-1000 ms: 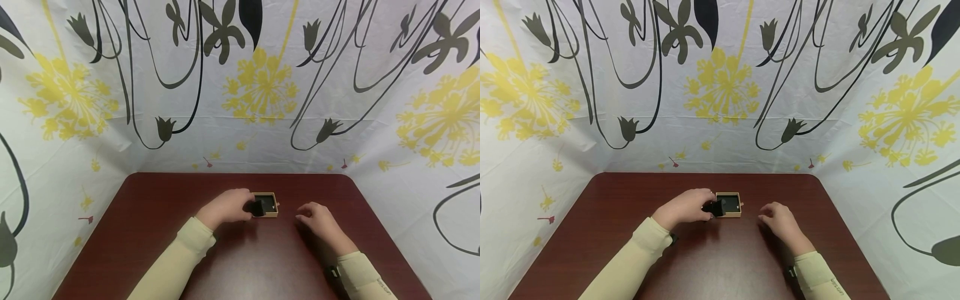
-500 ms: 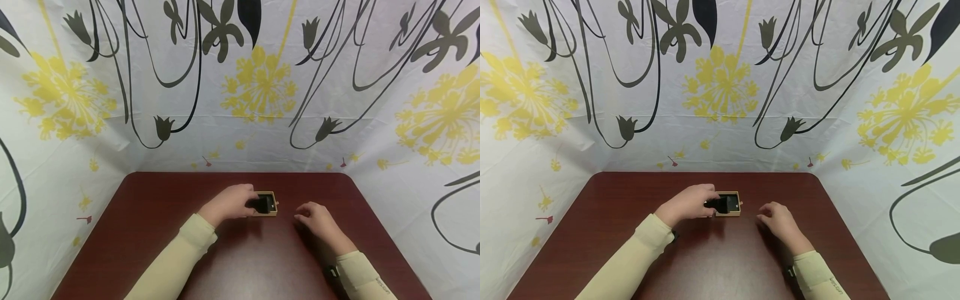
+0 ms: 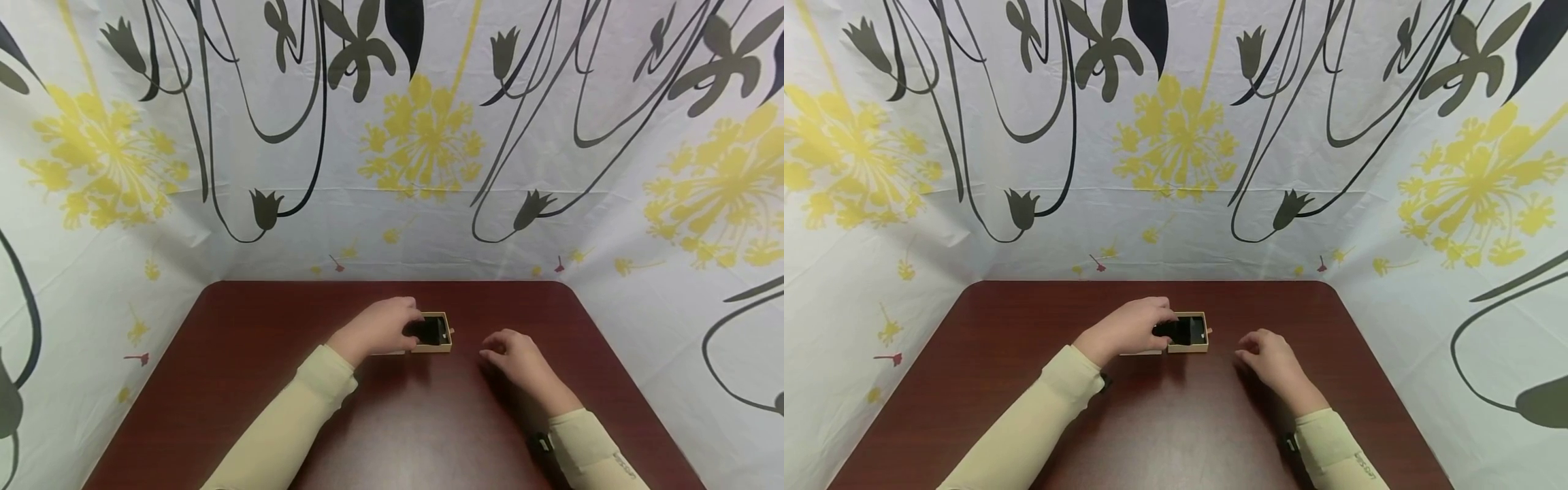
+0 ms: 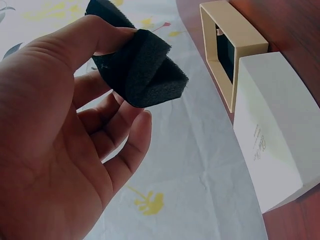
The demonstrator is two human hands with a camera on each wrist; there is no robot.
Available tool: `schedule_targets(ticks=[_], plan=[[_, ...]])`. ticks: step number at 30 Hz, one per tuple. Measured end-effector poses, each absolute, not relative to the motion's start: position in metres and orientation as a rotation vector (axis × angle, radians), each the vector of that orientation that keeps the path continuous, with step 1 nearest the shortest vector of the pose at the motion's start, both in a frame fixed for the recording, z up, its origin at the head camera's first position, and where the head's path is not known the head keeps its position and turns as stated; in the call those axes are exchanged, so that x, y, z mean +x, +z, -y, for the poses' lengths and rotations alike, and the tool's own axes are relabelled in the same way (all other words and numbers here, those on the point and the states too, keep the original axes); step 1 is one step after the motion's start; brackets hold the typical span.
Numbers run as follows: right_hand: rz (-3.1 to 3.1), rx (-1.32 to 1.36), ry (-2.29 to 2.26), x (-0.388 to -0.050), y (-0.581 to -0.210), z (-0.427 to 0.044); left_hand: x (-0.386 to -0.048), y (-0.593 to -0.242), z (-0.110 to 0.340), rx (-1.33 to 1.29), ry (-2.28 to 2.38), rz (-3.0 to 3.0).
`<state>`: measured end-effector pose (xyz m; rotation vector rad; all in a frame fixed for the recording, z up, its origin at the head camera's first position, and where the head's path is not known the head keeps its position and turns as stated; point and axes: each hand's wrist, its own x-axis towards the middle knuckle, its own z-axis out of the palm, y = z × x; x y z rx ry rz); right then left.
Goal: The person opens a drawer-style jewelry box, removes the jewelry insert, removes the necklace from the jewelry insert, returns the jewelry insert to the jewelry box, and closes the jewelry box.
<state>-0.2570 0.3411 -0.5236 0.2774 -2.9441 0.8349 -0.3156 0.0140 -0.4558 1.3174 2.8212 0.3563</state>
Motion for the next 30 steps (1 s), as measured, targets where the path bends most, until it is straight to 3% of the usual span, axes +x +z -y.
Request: schedule_targets(ticks=[30], plan=[[2.92,0.303,0.806,-0.256,-0.526,-0.34,-0.343,-0.471,-0.036,1.199,0.299,-2.831]])
